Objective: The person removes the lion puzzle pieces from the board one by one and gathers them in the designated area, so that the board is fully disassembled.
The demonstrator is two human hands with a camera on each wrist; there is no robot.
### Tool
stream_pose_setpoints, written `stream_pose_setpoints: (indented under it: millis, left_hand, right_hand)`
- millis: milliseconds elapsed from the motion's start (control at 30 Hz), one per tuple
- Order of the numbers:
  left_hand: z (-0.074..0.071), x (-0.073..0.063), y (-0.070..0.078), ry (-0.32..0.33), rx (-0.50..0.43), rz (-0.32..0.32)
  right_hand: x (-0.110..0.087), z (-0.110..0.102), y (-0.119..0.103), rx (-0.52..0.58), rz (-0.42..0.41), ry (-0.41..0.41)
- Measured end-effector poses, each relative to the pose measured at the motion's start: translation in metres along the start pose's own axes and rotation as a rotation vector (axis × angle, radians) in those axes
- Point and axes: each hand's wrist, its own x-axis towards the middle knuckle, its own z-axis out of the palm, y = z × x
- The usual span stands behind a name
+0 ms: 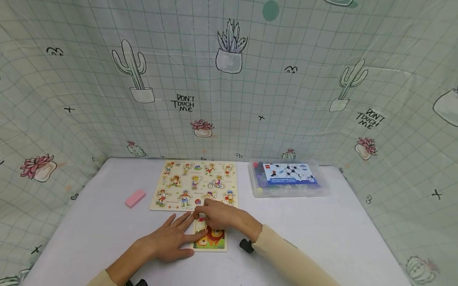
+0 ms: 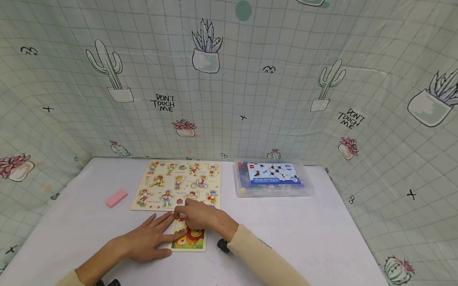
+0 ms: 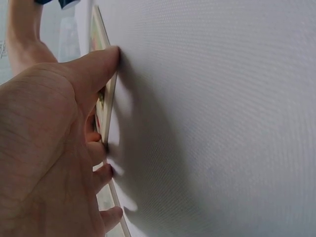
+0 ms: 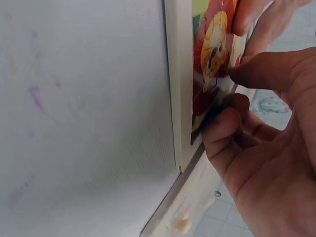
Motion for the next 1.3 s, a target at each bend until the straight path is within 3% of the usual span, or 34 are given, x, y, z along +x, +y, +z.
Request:
stream_pose_setpoints:
  millis: [300,1300]
  left_hand:
    - [0.0011,0.0003,-0.0011,0.007,0.006,0.005]
    - [0.0001,-0.001,0.0027,0.023,0.043,0.015]
  right_hand:
    - [0.0009,-0.0059,-0.0002,0.059,0.049,-0.099]
    - [-0.0024,-0.0043,-0.0038,0.039,0.061,-0.066]
